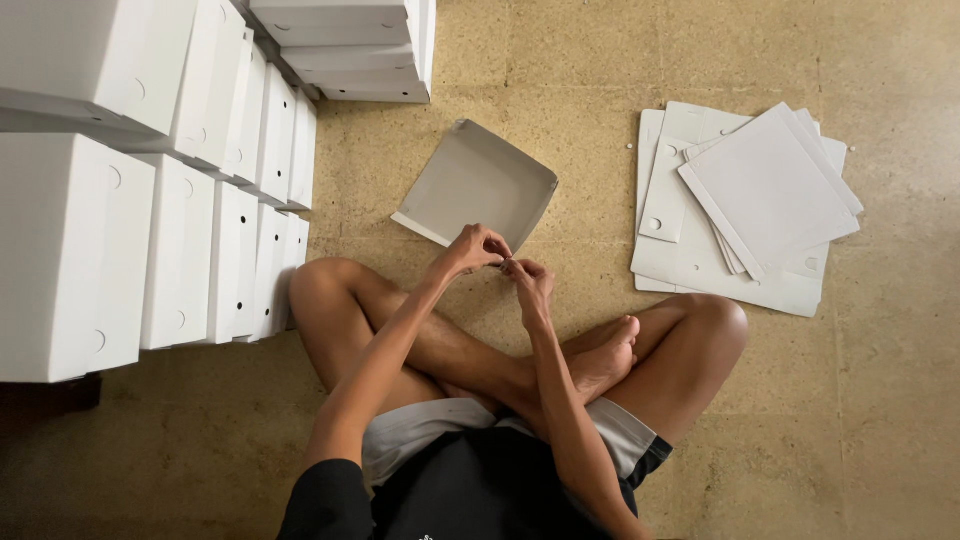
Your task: The person sits on the floor and assembles white cardboard boxes by folding the flat pieces and inserting tabs into slots. They handle the box components by hand, folding the sides up and securing them to form a box shape, then placing the finished box aside.
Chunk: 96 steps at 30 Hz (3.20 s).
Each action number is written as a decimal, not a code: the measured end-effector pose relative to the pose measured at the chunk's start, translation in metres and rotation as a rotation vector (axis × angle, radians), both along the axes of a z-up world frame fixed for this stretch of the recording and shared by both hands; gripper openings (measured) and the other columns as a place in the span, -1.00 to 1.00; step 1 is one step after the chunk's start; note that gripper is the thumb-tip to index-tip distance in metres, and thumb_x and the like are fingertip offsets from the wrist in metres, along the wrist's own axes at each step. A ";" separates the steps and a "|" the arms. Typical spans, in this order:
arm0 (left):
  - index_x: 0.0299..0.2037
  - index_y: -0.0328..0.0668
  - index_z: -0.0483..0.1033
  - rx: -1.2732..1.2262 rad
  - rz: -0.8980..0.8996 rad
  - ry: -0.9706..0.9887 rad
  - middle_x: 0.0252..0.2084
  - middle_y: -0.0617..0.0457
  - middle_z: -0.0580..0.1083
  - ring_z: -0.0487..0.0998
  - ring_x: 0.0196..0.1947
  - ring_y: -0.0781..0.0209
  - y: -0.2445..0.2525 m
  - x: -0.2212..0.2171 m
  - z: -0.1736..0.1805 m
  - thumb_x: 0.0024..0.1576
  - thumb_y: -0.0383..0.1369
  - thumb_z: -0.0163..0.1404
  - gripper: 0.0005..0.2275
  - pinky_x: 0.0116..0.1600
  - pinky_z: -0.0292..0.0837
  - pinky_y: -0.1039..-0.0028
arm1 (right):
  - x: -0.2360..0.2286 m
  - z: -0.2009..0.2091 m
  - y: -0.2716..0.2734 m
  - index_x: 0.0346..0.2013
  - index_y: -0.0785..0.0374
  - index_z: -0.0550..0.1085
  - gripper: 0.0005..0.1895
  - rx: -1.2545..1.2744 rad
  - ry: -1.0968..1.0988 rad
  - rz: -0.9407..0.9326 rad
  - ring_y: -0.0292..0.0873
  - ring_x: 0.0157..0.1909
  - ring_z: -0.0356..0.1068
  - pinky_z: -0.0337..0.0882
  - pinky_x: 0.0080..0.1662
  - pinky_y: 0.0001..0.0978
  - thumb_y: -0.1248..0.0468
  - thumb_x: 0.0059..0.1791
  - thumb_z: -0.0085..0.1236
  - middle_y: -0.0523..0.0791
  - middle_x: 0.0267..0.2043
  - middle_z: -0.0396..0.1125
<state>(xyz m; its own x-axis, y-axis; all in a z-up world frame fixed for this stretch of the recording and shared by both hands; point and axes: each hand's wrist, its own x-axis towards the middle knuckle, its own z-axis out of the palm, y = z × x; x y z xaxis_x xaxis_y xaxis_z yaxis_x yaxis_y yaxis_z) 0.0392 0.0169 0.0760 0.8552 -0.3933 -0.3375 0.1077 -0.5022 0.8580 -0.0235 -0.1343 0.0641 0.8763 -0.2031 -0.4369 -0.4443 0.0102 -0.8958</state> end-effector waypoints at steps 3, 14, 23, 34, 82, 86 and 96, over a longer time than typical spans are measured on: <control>-0.37 0.07 0.66 0.078 -0.012 -0.017 -0.35 0.03 0.60 0.62 -0.24 0.06 0.001 0.000 -0.005 -0.07 -0.47 0.17 -0.86 -0.08 0.54 0.31 | -0.003 0.008 -0.002 -0.50 0.08 0.61 -0.85 -0.088 -0.014 0.091 -0.38 -0.40 0.23 0.15 -0.27 -0.59 0.11 -0.12 0.25 -0.23 -0.54 0.42; -0.16 -0.06 0.30 0.184 -0.133 -0.093 -0.36 -0.02 0.55 0.59 -0.24 -0.12 -0.011 0.006 -0.098 0.05 -0.49 0.03 -0.78 -0.06 0.46 0.05 | 0.005 -0.032 -0.015 -0.56 0.08 0.63 -0.66 -0.339 0.051 0.281 -0.22 -0.53 0.41 0.35 -0.35 -0.45 -0.11 -0.25 0.35 -0.13 -0.63 0.43; -0.19 -0.06 0.11 0.003 -0.110 -0.152 -0.36 -0.10 0.56 0.58 -0.30 -0.20 0.002 -0.002 -0.112 0.08 -0.50 0.08 -0.68 -0.19 0.45 0.05 | 0.010 -0.005 -0.006 -0.30 0.40 0.54 -0.46 -0.368 0.088 0.386 0.05 -0.29 0.50 0.48 -0.24 -0.15 -0.04 -0.26 0.37 0.08 -0.39 0.48; -0.24 -0.35 0.42 -0.040 -0.120 -0.232 -0.31 -0.25 0.52 0.55 -0.22 -0.34 -0.007 -0.013 -0.084 0.10 -0.67 -0.01 -0.89 -0.14 0.47 -0.04 | 0.018 -0.045 -0.007 -0.45 0.38 0.55 -0.62 -0.477 0.078 0.308 0.19 -0.29 0.49 0.43 -0.22 -0.06 0.05 -0.22 0.23 0.13 -0.49 0.44; -0.13 -0.09 0.23 0.167 0.530 -0.074 -0.49 0.02 0.54 0.63 -0.31 -0.09 0.073 -0.056 -0.060 -0.20 -0.55 0.08 -0.58 -0.09 0.50 0.07 | -0.003 -0.005 -0.013 0.17 0.04 0.34 -0.23 -1.288 -0.549 0.219 0.03 -0.06 0.10 0.09 -0.11 -0.10 0.09 -0.30 0.40 0.00 -0.01 0.11; -0.34 -0.07 0.34 0.249 0.501 -0.120 -0.55 0.07 0.51 0.62 -0.36 -0.05 0.072 -0.056 -0.065 -0.24 -0.53 0.06 -0.72 -0.14 0.52 0.09 | -0.033 -0.013 0.040 0.01 -0.08 0.36 -0.46 -0.965 -0.569 0.889 -0.04 0.02 0.17 0.18 0.02 -0.09 0.06 -0.21 0.34 -0.17 -0.07 0.20; -0.41 -0.01 0.42 0.257 0.536 -0.079 -0.55 0.17 0.49 0.61 -0.36 0.06 0.073 -0.052 -0.093 -0.25 -0.50 0.05 -0.79 -0.11 0.50 0.17 | -0.025 -0.065 0.066 -0.53 0.04 0.36 -0.78 -0.875 -0.433 0.503 -0.07 -0.33 0.35 0.25 -0.19 -0.13 0.06 -0.22 0.22 -0.22 -0.51 0.26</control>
